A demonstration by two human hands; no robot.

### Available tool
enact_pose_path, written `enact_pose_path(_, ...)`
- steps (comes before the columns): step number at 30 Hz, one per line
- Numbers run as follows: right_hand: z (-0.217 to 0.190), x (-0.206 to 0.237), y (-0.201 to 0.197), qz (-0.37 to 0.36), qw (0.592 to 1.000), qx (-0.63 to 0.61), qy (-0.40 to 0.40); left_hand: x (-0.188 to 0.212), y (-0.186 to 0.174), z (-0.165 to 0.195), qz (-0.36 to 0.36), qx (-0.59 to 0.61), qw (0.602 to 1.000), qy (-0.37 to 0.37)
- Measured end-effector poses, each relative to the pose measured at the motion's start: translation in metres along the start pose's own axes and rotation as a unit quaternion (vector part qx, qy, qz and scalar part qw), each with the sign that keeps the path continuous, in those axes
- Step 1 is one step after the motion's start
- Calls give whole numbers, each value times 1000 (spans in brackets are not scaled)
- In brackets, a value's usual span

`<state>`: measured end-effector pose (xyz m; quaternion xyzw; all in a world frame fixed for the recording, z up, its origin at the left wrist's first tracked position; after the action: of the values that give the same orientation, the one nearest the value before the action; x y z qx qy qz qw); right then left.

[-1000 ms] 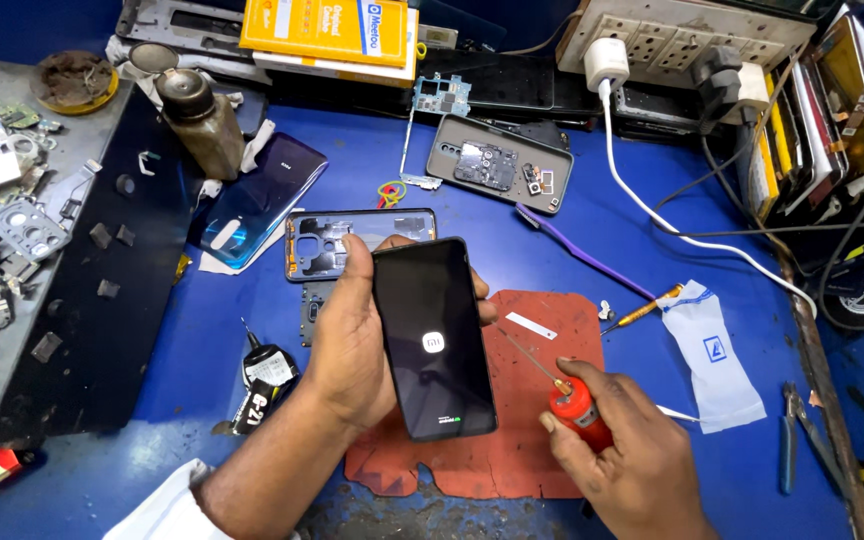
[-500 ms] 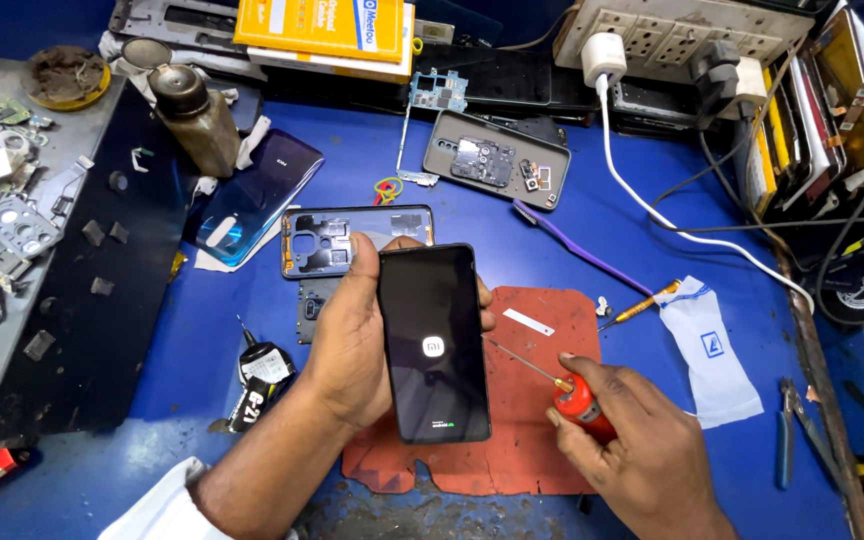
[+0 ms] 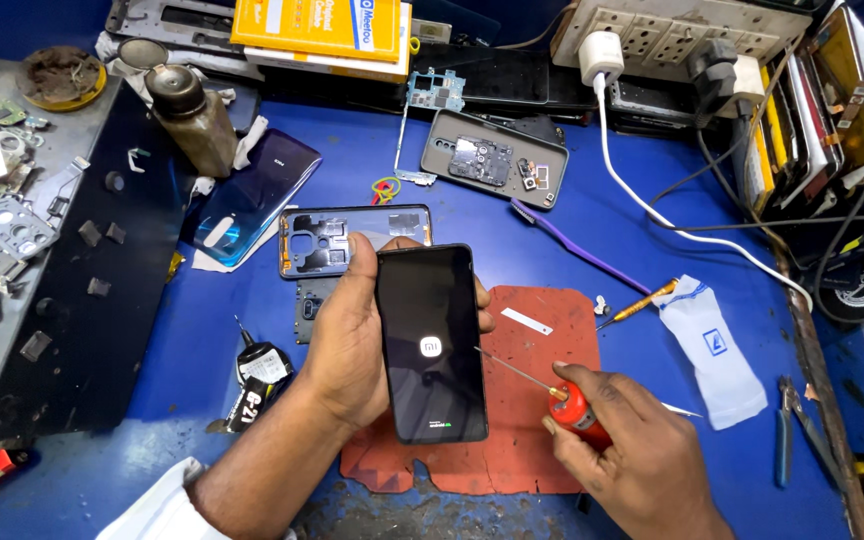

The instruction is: The person reassembles a smartphone at a repair bench. They press the internal components into the phone body, power the phone on and watch it boot to the lock screen, then set it down and continue pressing and aligning the internal parts and connectors by hand.

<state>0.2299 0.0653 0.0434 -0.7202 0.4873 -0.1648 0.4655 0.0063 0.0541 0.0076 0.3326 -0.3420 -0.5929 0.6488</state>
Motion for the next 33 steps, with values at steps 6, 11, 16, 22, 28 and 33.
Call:
enact_pose_path(6, 4, 1, -1, 1, 1000, -5, 23, 0, 0, 0, -2, 2, 1000, 1)
enact_pose_path(11, 7, -1, -8, 15, 999, -15, 33, -1, -5, 0, 34, -37, 999, -18)
enact_pose_path(16, 11, 2, -4, -13, 995, -46, 90, 0, -3, -3, 44, -41, 998, -18)
enact_pose_path(22, 7, 2, 2, -8, 993, -57, 107, 1, 4, 2, 38, -101, 994, 30)
enact_pose_path(28, 1, -6, -12, 42, 996, -28, 67, 1, 6, 1, 72, -147, 986, -10)
enact_pose_path(33, -5, -11, -16, 65, 997, -10, 39, 2, 9, -2, 57, -185, 981, -28)
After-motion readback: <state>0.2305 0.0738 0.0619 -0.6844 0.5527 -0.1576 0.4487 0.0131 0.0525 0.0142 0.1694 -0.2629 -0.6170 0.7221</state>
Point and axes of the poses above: each hand's wrist, its own x-axis away from the middle knuckle, its own y-axis out of the palm, z = x × y, the point moved 6 cm from there along -x, towards the middle knuckle, and after that the axes turned 8 degrees about y, right-handed, at the moved point
